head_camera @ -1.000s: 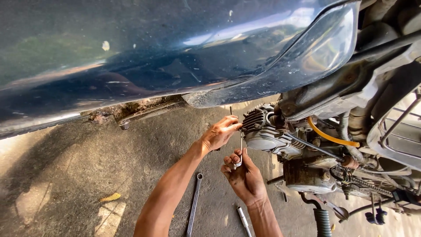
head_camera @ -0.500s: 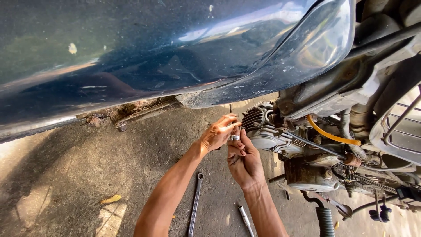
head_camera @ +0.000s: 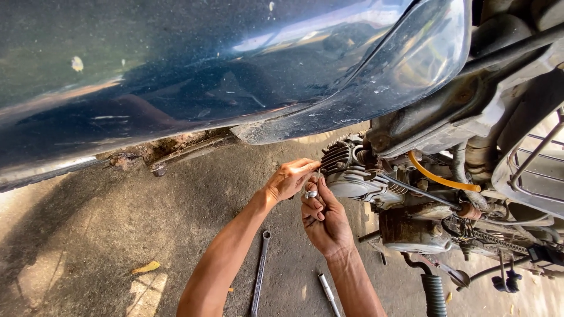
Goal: Loosening various bolts on a motorcycle engine using different types of wrenches
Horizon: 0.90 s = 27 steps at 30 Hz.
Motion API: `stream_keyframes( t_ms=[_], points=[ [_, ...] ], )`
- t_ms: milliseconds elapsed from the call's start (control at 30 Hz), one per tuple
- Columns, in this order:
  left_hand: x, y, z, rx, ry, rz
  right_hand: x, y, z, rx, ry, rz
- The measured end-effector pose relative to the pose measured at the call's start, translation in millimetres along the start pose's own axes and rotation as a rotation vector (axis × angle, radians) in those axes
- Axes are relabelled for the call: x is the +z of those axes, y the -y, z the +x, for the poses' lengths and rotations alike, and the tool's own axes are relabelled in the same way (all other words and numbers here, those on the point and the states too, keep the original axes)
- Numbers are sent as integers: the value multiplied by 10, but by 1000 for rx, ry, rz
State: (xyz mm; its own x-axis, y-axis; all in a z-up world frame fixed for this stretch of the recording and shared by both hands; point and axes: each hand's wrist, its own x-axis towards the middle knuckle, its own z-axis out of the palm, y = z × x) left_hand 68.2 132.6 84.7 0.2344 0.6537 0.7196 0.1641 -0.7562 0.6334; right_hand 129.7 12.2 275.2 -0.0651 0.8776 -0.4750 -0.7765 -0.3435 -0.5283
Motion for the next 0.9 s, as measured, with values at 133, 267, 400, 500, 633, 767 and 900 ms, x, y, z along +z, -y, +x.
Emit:
stream_keyframes(
  t_ms=[133, 267, 400, 500, 633, 767, 900],
  points=[
    [-126, -96, 28, -64, 47, -78, 3, -22, -4, -5, -10, -23],
    [-168, -157, 53, -105, 64, -116, -36, -14, 3, -6, -7, -34],
    [-171, -189, 58, -133, 61, -142, -59, 3, 0, 6, 4, -28],
    [-193, -214, 73, -143, 63, -156, -82, 3, 5, 9, 5, -32],
    [-225, -237, 101, -140, 56, -206, -51, 2, -28, 11, 12, -26],
    [-196, -198, 105, -146, 52, -260, -51, 6, -52, 18, 19, -25],
    [-134, -57, 95, -90, 50, -240, -54, -6, -65, 18, 28, -21]
  ],
)
